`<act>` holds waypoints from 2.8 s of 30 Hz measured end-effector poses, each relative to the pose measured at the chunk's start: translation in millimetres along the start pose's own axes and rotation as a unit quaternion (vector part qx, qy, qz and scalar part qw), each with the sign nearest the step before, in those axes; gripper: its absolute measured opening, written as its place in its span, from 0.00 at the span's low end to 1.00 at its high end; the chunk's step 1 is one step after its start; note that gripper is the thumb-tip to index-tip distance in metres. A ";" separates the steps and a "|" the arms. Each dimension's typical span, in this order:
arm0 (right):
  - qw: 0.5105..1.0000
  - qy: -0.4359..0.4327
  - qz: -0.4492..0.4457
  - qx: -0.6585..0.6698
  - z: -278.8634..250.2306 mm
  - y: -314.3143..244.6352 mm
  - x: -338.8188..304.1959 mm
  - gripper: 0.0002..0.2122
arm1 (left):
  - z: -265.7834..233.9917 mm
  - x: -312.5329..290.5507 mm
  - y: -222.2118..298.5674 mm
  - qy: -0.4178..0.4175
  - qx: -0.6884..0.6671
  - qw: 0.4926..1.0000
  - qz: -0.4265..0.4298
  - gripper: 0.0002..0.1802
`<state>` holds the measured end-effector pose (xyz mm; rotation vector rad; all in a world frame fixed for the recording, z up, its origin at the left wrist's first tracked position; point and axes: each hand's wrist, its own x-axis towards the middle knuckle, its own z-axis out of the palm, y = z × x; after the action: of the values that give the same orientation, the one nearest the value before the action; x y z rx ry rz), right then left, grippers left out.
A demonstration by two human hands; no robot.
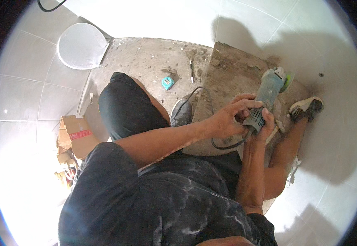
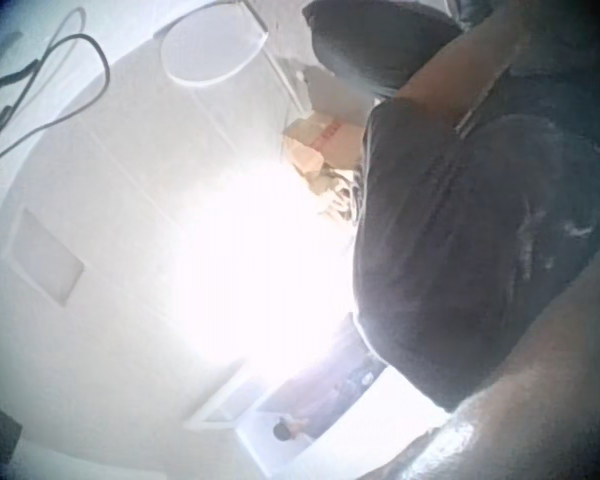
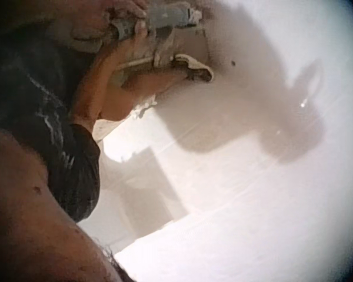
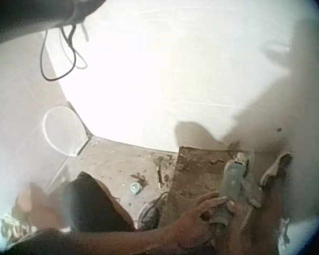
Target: The person uses an angle grinder to cut the concrete floor around a pipe and then breaks the material away using a hammer and chisel, reaching into the hole to remove debris by hand.
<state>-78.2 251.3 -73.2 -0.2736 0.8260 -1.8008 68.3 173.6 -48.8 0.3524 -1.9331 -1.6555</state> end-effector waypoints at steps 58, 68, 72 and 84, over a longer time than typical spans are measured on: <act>0.694 -0.239 -0.012 -0.679 119.5 234.8 161.7 0.55 | -247.5 -45.3 -170.0 0.331 -0.413 0.763 -0.372 0.26; 0.766 -0.019 -0.132 -0.628 -32.3 105.6 101.7 0.27 | -367.5 -123.5 -216.2 0.438 0.138 0.736 -0.496 0.34; 0.691 0.184 -0.091 -0.693 -70.9 32.9 56.9 0.23 | -379.2 -133.5 -252.4 0.446 0.332 0.654 -0.513 0.41; 0.514 0.340 -0.018 -0.787 -198.7 -22.8 -0.2 0.25 | -441.4 -215.1 -340.2 0.419 0.366 0.636 -0.535 0.57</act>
<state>-204.2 335.4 -203.7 -0.7081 2.9038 -0.5016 439.2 -140.0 -396.5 2.4561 -1.4656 -0.6621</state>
